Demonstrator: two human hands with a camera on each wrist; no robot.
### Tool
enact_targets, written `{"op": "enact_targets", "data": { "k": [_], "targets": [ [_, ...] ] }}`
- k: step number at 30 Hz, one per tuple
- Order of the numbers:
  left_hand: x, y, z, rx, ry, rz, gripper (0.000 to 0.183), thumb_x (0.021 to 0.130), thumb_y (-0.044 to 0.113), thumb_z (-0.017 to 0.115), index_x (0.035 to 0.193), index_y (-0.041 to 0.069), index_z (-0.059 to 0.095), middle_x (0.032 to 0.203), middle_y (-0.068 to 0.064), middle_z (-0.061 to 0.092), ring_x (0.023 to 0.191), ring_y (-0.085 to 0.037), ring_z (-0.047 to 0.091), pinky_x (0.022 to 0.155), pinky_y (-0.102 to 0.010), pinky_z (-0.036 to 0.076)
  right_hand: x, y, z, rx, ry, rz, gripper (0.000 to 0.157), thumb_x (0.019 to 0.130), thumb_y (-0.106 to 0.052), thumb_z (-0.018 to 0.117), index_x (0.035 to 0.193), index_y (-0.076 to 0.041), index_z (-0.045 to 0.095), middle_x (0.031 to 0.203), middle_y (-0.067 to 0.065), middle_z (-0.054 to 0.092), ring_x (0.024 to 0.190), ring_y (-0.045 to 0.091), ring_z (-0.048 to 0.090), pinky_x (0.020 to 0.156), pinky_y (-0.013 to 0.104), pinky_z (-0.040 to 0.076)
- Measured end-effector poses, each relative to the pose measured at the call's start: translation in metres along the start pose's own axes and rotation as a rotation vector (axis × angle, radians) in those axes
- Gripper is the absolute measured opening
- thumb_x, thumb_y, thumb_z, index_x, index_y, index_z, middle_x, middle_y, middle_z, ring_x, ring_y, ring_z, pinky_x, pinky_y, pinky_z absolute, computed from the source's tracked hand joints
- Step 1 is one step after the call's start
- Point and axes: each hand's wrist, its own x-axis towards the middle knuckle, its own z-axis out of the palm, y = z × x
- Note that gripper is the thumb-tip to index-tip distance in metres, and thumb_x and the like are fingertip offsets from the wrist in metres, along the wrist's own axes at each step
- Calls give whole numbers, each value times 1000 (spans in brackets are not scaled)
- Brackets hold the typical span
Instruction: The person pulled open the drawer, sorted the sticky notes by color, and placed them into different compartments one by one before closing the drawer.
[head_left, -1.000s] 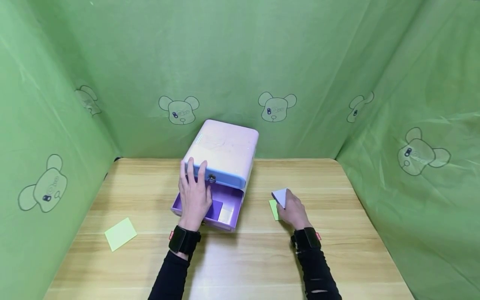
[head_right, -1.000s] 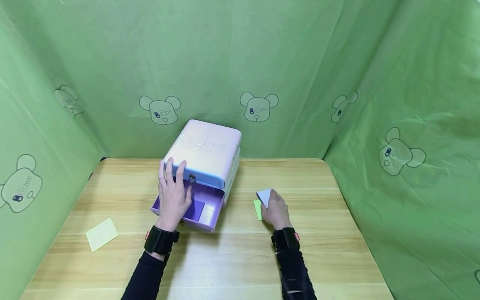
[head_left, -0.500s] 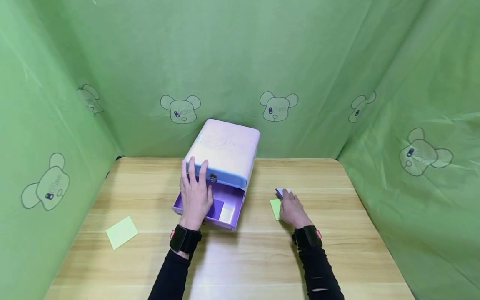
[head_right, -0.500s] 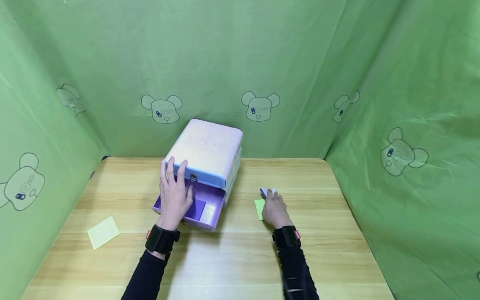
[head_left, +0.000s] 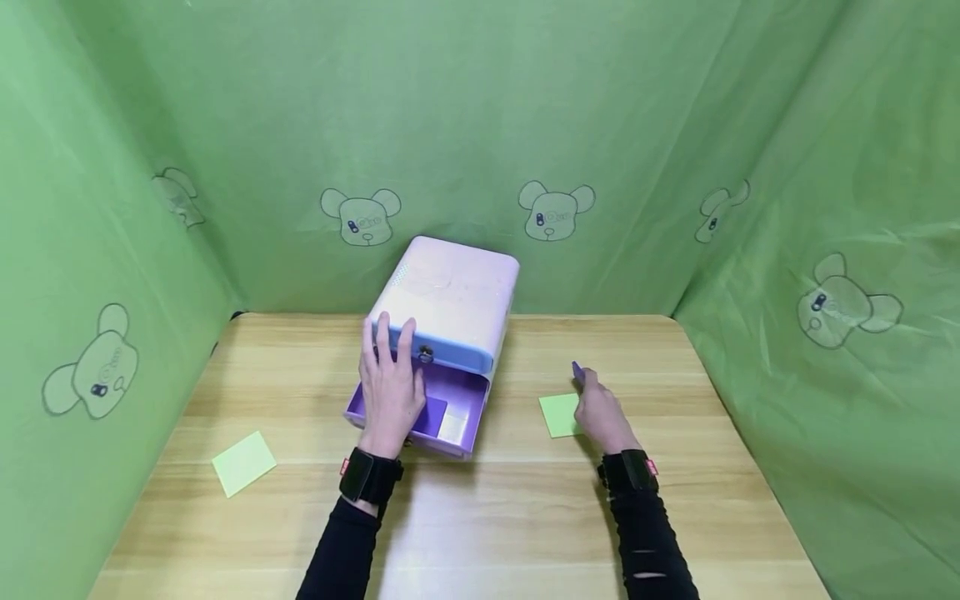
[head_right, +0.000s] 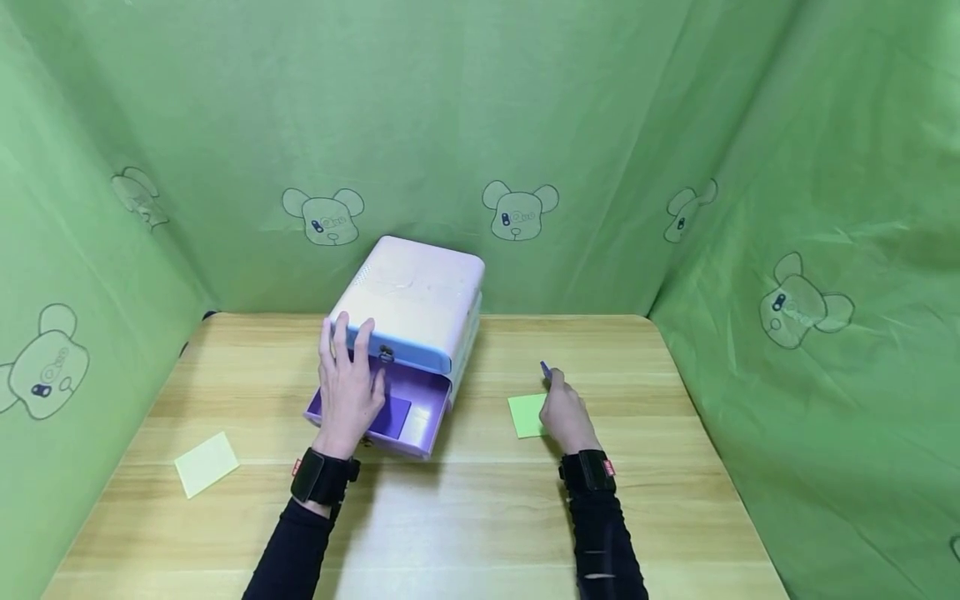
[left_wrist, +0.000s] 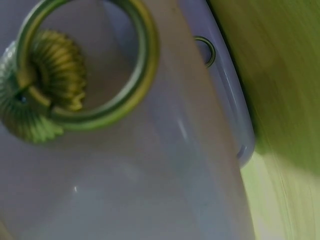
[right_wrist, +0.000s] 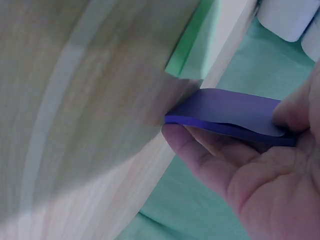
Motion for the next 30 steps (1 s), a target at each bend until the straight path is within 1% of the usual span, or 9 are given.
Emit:
{"op": "enact_targets", "data": {
  "k": [3,6,9,13,15,18,22,24,30],
  "targets": [
    [0,0,0,-5,-3,4,91,79,8,82,154,19,31,166,-23,19,155,-46,12,116,-68,35,-1,3,-3,25,61,1,48,102,-3,33,147,12,32,126,46,58,109,56,65,85,61,58],
    [0,-1,0,-8,3,0,91,79,7,81,154,19,31,166,-22,19,156,-45,12,116,-68,35,-1,5,-5,28,152,-16,45,102,-4,37,144,11,39,116,44,63,100,56,68,80,62,59],
    [0,-2,1,-8,14,-1,90,79,6,81,154,18,32,166,-22,19,156,-45,12,116,-67,35,-2,7,-8,6,204,-37,43,100,-3,43,141,11,45,110,42,66,93,54,70,76,62,58],
    [0,-2,0,-11,13,4,90,79,6,81,154,18,32,166,-23,19,156,-46,12,117,-67,34,-5,9,-10,-17,215,-28,38,101,-6,48,136,10,51,106,40,68,87,52,71,73,61,57],
    [0,-2,0,-15,2,0,90,80,7,80,154,18,31,166,-22,18,156,-45,10,118,-67,33,-6,10,-12,-11,220,-15,36,102,-7,49,134,10,53,104,40,69,86,52,70,73,61,57],
    [0,-2,0,-21,-4,-4,89,81,7,80,155,18,31,166,-22,17,156,-45,10,118,-67,32,-7,9,-15,-1,254,-2,33,102,-8,50,130,9,56,104,40,69,86,53,70,75,62,56],
    [0,-2,0,-21,4,-2,89,80,7,80,154,17,32,166,-22,18,156,-45,11,118,-67,32,-8,7,-19,20,298,7,33,101,-8,51,130,8,56,106,41,67,89,56,68,78,65,55],
    [0,-2,0,-20,7,1,89,80,7,81,154,17,32,166,-23,19,156,-45,11,117,-67,33,-9,6,-20,32,306,7,34,102,-9,51,131,8,56,107,41,67,90,56,68,79,65,55],
    [1,-2,-1,-22,-5,-10,84,84,14,80,154,18,34,165,-21,20,156,-44,12,118,-66,33,-12,-1,-26,95,330,-9,35,102,-10,53,131,9,56,105,39,69,86,51,71,75,60,59]
  ]
}}
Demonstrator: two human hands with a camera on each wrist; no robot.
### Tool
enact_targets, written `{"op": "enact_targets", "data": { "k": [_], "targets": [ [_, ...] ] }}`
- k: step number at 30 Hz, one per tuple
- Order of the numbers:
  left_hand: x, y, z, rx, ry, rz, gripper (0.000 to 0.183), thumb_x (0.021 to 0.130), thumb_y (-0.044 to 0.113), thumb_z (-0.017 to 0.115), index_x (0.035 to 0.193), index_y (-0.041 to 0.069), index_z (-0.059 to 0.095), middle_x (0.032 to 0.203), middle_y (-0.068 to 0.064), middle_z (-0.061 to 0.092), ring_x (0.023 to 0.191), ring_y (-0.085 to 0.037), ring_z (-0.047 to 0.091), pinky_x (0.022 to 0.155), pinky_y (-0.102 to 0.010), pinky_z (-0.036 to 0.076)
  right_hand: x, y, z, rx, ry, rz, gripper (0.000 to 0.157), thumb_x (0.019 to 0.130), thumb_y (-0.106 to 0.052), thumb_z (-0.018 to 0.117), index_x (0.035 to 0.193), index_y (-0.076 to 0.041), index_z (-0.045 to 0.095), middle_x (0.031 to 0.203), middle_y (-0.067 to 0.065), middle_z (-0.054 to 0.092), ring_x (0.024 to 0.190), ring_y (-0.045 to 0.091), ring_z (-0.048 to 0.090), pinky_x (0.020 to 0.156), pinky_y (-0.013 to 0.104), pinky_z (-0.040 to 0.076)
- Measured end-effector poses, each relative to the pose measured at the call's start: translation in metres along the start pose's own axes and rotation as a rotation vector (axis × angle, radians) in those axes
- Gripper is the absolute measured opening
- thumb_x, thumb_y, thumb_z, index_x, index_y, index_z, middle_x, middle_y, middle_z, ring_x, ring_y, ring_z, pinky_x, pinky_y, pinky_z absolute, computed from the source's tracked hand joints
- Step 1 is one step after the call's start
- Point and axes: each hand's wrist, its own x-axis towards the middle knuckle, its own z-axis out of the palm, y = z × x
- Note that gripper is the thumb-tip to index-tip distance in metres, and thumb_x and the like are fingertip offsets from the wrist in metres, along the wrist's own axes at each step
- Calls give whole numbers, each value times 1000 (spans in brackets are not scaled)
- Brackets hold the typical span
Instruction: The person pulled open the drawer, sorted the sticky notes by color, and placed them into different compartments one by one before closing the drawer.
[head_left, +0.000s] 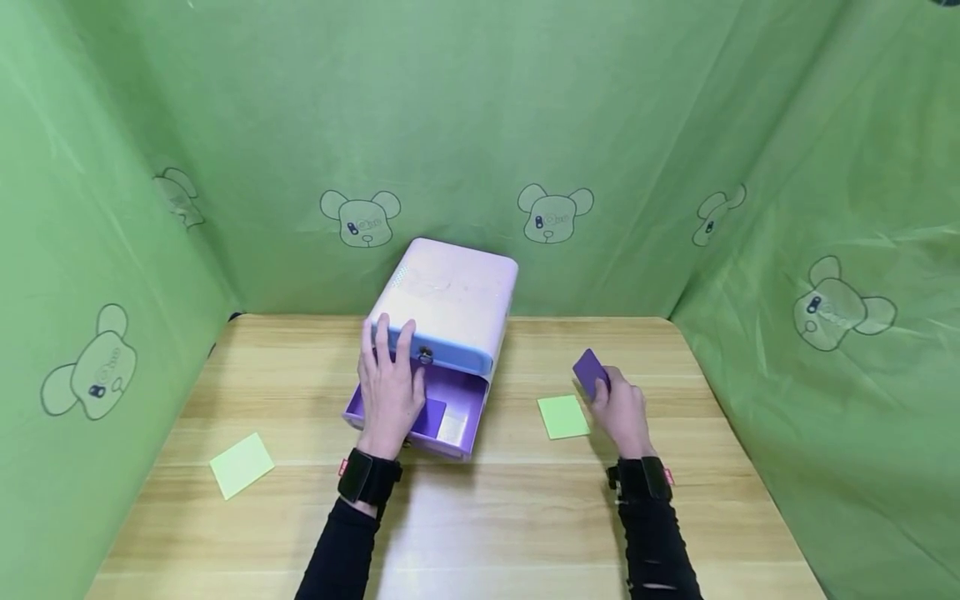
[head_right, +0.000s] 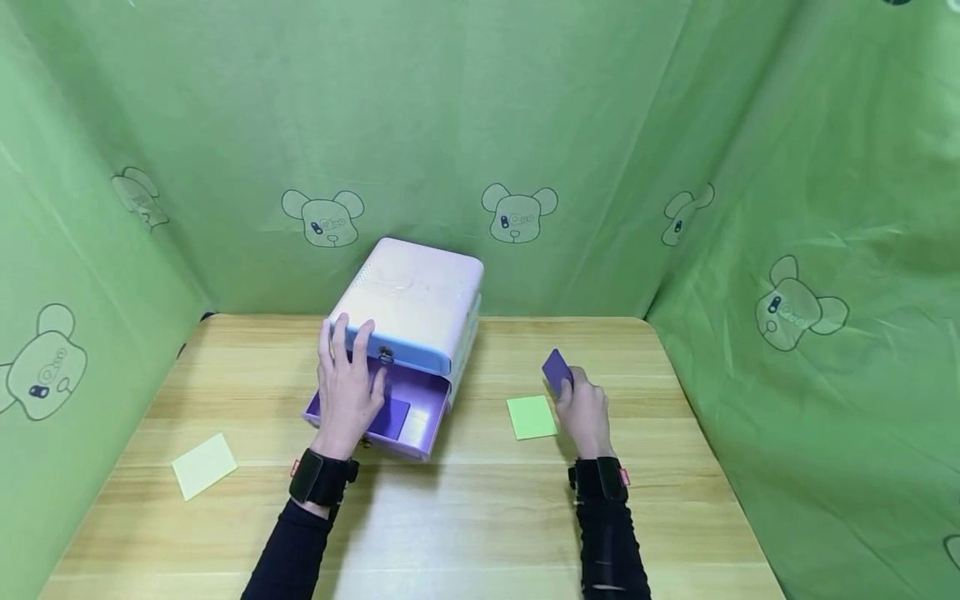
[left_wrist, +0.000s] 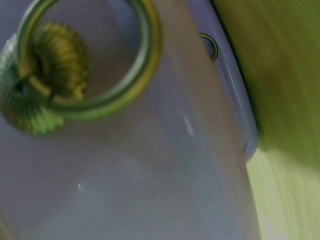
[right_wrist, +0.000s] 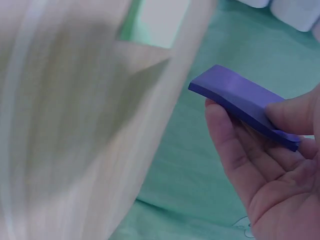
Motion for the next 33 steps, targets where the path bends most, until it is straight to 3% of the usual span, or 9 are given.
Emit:
{"op": "enact_targets", "data": {
  "k": [6,12,14,18,23,33],
  "targets": [
    [1,0,-3,-5,5,-3,80,86,26,81,152,19,37,165,-21,23,156,-44,14,117,-64,34,1,-14,-5,153,37,24,33,101,-8,56,127,11,60,108,36,70,89,46,72,74,52,62],
    [2,-3,-3,-25,-2,8,76,88,25,76,153,18,37,165,-22,23,156,-44,13,116,-65,35,1,-28,-12,312,20,113,32,101,-6,55,128,12,59,108,35,70,86,41,73,65,20,59],
    [1,-4,-2,-35,-10,8,74,89,23,73,153,19,36,165,-21,22,156,-44,13,115,-66,36,0,-32,-14,358,6,136,33,102,-6,55,129,11,58,109,35,70,85,40,73,64,15,57],
    [1,-5,-3,-47,-36,2,69,92,22,67,153,20,36,165,-21,21,156,-43,11,116,-66,35,-3,-42,-21,442,-22,169,35,103,-9,54,133,10,56,113,36,68,83,30,75,66,14,58],
    [2,-5,-3,-59,-64,-18,62,96,26,61,154,21,36,167,-18,19,158,-40,8,118,-66,33,-5,-57,-33,537,-50,198,40,104,-13,52,137,8,53,119,38,66,73,-1,70,70,15,60],
    [3,-4,0,-53,2,-10,57,99,25,61,151,20,39,164,-19,24,156,-42,12,115,-66,35,-9,-85,-47,643,-55,163,40,105,-15,53,138,6,54,123,35,66,82,5,75,78,21,62]
  ]
}}
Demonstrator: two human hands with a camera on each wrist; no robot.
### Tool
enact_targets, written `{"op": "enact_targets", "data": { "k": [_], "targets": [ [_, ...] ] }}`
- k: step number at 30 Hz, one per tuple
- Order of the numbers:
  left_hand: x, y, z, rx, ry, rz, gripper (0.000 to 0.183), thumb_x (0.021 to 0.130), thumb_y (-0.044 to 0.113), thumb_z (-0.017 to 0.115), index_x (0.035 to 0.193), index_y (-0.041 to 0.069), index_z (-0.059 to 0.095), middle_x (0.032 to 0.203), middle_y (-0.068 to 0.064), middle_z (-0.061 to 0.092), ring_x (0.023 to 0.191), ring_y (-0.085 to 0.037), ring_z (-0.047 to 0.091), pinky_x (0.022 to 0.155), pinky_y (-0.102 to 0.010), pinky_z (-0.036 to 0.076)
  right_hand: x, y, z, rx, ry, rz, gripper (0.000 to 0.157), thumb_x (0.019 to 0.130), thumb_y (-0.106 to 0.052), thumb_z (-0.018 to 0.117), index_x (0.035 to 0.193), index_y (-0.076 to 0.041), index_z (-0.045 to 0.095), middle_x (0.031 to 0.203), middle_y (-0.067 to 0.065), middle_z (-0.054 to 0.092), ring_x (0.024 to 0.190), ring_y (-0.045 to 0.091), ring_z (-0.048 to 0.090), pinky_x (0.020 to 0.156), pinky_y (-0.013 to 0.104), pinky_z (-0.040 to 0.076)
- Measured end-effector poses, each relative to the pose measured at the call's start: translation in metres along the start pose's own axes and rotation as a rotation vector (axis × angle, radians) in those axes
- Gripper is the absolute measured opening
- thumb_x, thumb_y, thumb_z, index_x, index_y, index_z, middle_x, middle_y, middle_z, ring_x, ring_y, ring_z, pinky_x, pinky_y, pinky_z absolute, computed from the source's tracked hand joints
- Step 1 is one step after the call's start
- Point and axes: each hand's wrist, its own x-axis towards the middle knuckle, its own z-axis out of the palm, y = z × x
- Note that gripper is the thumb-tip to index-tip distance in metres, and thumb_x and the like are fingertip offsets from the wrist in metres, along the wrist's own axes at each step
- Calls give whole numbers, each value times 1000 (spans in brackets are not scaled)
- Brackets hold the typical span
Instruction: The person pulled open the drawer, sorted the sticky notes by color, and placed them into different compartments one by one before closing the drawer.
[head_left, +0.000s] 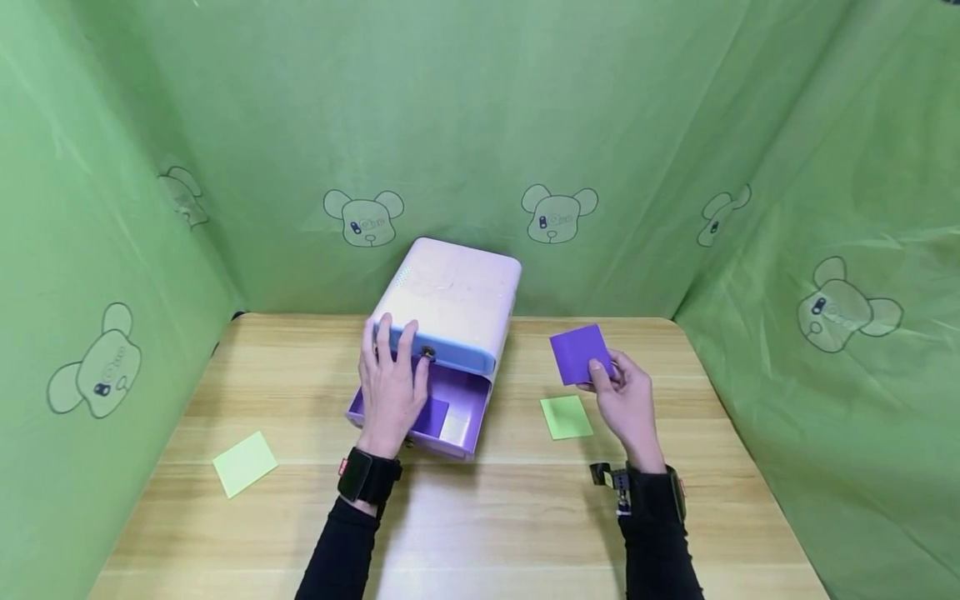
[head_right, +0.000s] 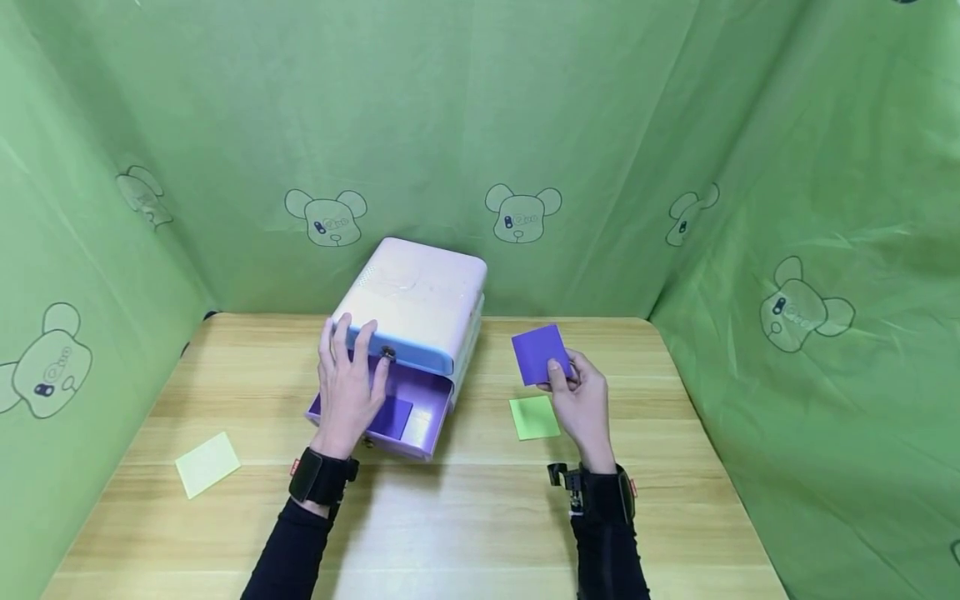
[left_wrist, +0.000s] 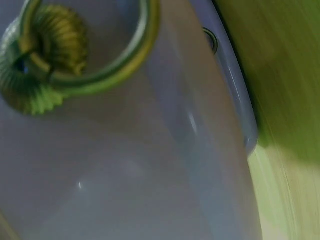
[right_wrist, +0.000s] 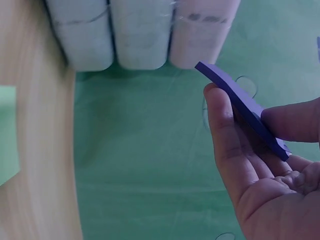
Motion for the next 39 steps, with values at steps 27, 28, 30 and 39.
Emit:
{"op": "enact_targets", "data": {
  "k": [27,28,30,39],
  "targets": [
    [2,7,0,17,4,-29,57,96,34,64,146,18,41,162,-22,25,155,-45,14,119,-65,31,-30,-50,27,62,-67,-179,33,102,-10,58,130,7,60,112,35,70,78,8,75,74,23,63],
    [2,7,0,19,3,-29,57,96,34,64,146,18,41,162,-22,25,155,-45,14,120,-65,31,-31,-51,27,59,-72,-184,32,102,-10,58,130,7,61,111,35,70,78,9,75,74,23,63],
    [3,7,0,22,5,-28,58,96,35,64,146,18,41,162,-22,25,154,-45,15,119,-65,32,-32,-53,30,54,-83,-190,32,102,-10,58,129,7,61,110,34,70,79,11,75,74,24,63],
    [4,7,-1,26,11,-24,58,94,38,64,144,19,42,160,-22,28,152,-45,17,112,-64,40,-39,-55,42,51,-130,-225,29,101,-8,59,127,6,63,107,31,72,78,12,75,72,23,62]
  ]
}}
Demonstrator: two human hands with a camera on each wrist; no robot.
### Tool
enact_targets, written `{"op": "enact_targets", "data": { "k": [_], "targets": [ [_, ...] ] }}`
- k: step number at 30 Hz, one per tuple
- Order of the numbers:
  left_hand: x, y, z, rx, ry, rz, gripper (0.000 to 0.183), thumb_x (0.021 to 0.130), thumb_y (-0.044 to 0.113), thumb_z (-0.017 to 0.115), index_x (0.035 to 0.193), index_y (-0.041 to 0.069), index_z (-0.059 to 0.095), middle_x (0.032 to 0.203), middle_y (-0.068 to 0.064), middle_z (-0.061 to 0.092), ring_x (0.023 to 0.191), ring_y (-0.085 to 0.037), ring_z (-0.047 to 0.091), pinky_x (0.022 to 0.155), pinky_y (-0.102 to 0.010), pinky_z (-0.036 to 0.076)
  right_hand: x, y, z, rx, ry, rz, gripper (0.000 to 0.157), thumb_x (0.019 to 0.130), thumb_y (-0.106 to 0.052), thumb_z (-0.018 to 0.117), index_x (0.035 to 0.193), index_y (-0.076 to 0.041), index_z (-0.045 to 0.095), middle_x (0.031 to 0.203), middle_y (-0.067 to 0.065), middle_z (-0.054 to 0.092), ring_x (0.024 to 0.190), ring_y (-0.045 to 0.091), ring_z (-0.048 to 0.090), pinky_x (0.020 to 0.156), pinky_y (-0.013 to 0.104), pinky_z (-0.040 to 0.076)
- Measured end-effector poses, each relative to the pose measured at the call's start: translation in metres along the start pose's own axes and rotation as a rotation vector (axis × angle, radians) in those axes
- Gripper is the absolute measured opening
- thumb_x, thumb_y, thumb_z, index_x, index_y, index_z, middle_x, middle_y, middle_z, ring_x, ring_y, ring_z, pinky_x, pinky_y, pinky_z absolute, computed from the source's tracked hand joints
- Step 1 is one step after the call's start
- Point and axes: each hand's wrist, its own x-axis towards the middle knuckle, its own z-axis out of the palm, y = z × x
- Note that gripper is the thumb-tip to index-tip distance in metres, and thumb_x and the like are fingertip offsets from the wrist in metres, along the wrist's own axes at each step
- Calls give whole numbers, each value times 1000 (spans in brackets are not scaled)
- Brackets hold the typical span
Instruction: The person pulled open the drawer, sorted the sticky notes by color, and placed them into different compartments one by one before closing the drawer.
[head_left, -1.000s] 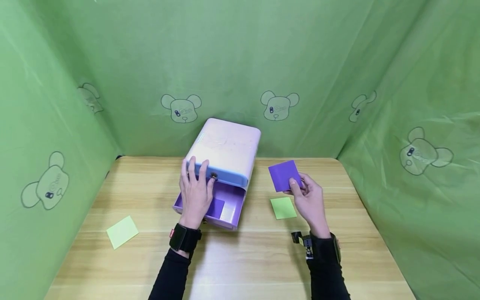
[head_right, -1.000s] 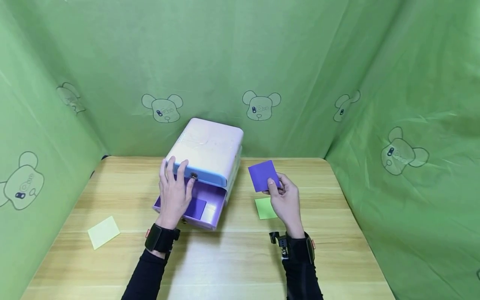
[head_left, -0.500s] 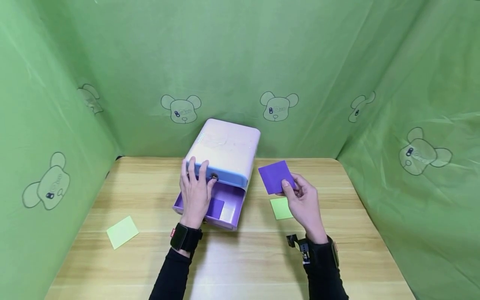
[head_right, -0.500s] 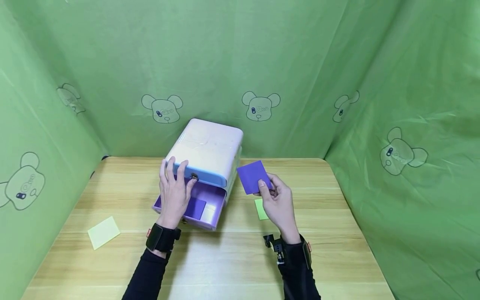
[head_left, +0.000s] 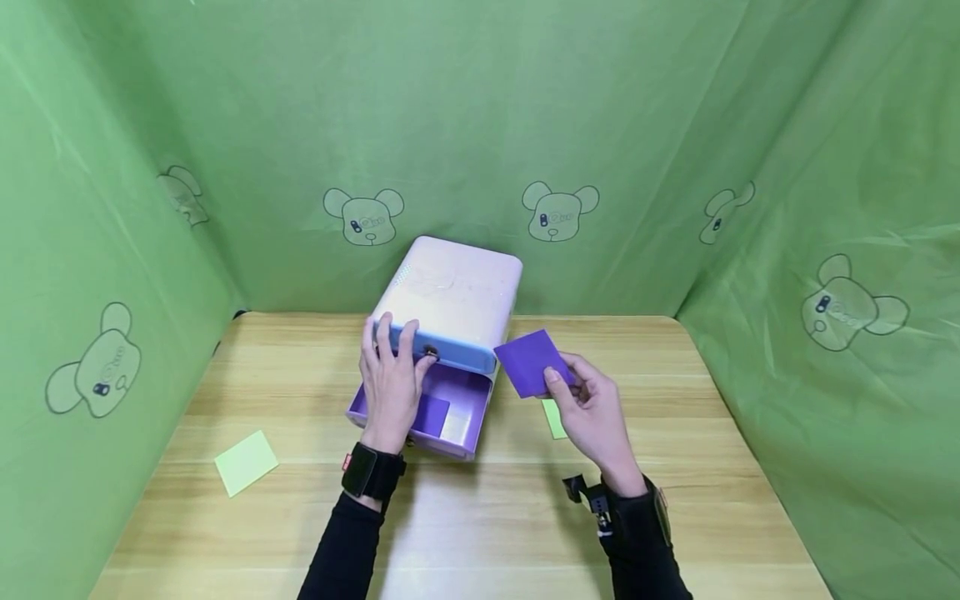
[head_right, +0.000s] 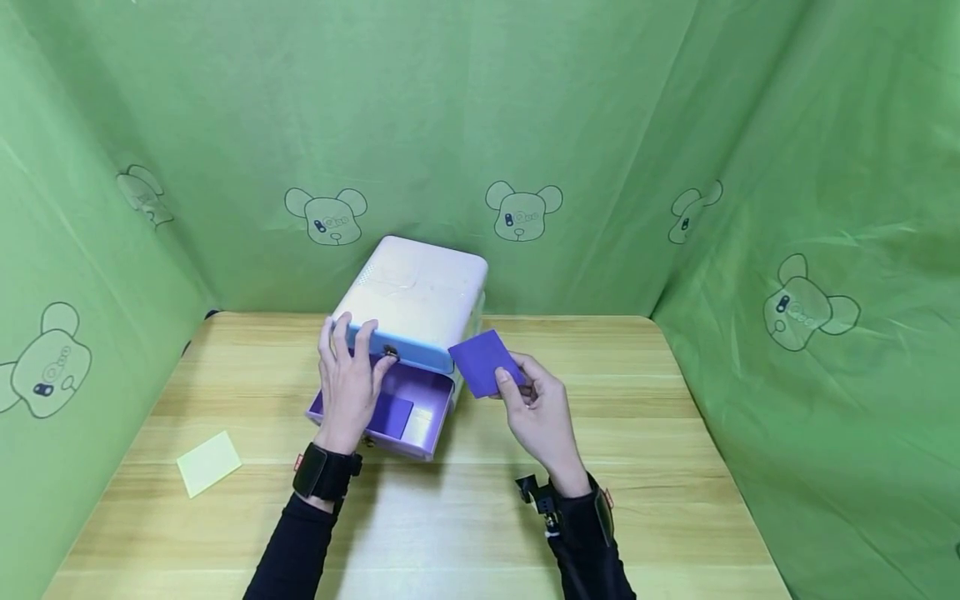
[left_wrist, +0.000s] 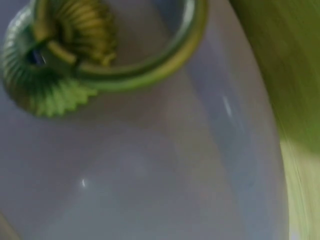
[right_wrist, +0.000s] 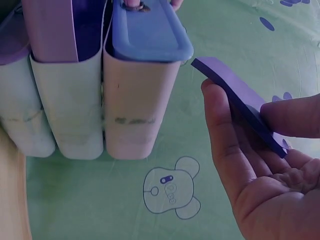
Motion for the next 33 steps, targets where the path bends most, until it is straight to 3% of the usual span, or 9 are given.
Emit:
{"op": "enact_targets", "data": {
  "k": [8,20,25,33],
  "targets": [
    [1,0,-3,-8,-13,-12,59,93,40,64,144,19,43,159,-22,28,152,-45,17,108,-63,43,-2,3,14,22,-84,-19,28,101,-7,59,125,7,63,107,30,72,81,14,75,74,25,63],
    [4,1,-11,-60,-49,-32,58,90,41,66,142,21,48,158,-20,31,152,-43,18,107,-64,43,-3,16,35,-16,-179,15,28,100,-6,59,126,4,65,115,28,71,90,31,76,78,26,63],
    [4,2,-13,-85,-63,-46,58,90,39,68,142,20,49,159,-19,30,152,-42,17,106,-65,42,-3,21,45,-35,-210,23,26,100,-5,60,124,2,66,114,26,72,94,32,76,81,34,64],
    [6,5,-16,-106,-80,-63,56,91,34,70,141,20,49,159,-19,28,153,-41,15,107,-65,43,-5,31,64,-20,-256,71,26,98,-2,61,123,2,67,118,27,70,99,34,73,80,27,63]
  ]
}}
